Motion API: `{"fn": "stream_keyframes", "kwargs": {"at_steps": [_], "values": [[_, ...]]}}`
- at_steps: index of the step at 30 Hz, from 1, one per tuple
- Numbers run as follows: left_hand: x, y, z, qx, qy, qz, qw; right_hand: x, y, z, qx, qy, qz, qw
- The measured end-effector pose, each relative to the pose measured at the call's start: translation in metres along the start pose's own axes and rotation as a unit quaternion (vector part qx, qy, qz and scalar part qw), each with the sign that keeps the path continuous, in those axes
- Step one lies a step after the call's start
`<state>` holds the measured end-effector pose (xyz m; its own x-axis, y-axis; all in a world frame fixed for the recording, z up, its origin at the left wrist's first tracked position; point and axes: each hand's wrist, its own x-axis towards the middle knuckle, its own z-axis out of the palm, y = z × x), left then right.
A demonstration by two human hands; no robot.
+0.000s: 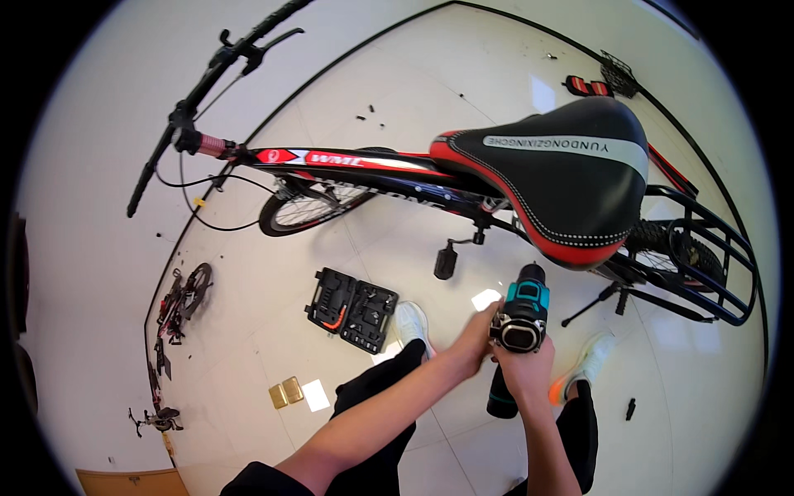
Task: The person uses a cordless impact driver to tighten bolts on the rear rack of a bicycle. They work on multiple fasteners around the rack's mounting points while the bicycle remains upright on its kickstand.
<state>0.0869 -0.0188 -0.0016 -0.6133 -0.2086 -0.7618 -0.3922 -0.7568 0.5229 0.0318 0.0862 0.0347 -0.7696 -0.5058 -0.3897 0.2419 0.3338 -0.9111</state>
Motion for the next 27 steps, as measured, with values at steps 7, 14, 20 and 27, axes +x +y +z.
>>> {"fn": "stream_keyframes", "kwargs": {"at_steps": [7, 14, 20, 27], "values": [[-0.016, 0.002, 0.023, -0.067, -0.064, -0.016, 0.996, 0.007, 0.019, 0.007, 0.022, 0.024, 0.011, 0.999], [-0.001, -0.004, 0.027, -0.106, -0.041, 0.0, 0.993, 0.017, 0.009, 0.001, -0.067, -0.01, 0.026, 0.997], [0.029, -0.007, 0.027, -0.175, -0.049, -0.023, 0.983, 0.032, 0.005, -0.003, -0.03, -0.041, 0.061, 0.997], [0.038, -0.003, 0.018, -0.194, -0.041, 0.002, 0.98, 0.041, -0.008, 0.007, -0.029, -0.066, 0.063, 0.995]]}}
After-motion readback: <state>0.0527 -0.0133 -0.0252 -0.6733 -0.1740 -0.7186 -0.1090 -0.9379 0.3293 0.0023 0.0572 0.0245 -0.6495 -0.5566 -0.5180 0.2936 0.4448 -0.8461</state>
